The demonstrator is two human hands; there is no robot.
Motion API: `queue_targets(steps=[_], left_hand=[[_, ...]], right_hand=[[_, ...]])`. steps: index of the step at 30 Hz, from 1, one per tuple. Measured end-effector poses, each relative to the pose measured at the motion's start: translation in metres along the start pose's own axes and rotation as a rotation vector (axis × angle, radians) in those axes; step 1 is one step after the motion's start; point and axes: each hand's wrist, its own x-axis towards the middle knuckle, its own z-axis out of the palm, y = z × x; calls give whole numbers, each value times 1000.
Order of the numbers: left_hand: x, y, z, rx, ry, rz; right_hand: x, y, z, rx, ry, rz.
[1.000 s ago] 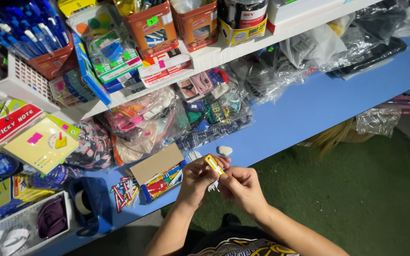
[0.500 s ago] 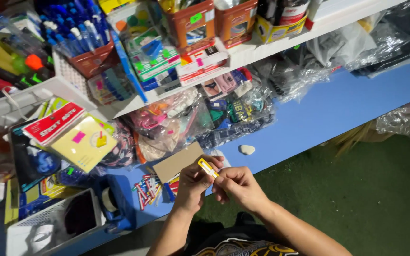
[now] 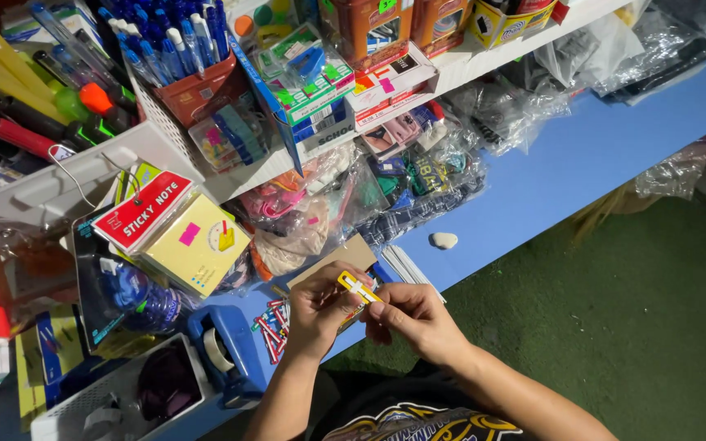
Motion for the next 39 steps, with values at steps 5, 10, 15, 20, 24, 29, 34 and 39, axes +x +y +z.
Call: queue_targets(steps=[5,10,15,20,24,29,34,39], left_hand=[[1,20,2,84,-66,51],[3,31,6,272,-151,266],[-2,24,1,233,-172,257],[-12,10,-15,-7,-152,113],[-14,20,-21,117,-84,174],[-4,13,-6,93,-120,133],[14,-14,19,16,-155,135],[39,-22,50,98,-209,165]], right_hand=[[1,-4,9,-61,17,-31],[-4,11,15,-99,121,-33],[-8,22,23,-42,148,-153],[-3,23,33,30,135,-109],[0,5,30,-109,-28,-56],[-10,-4,9,-161,-27,33],[-17,-23,-28,-141,-30,75],[-19,-53,-61,-96,-65,245]])
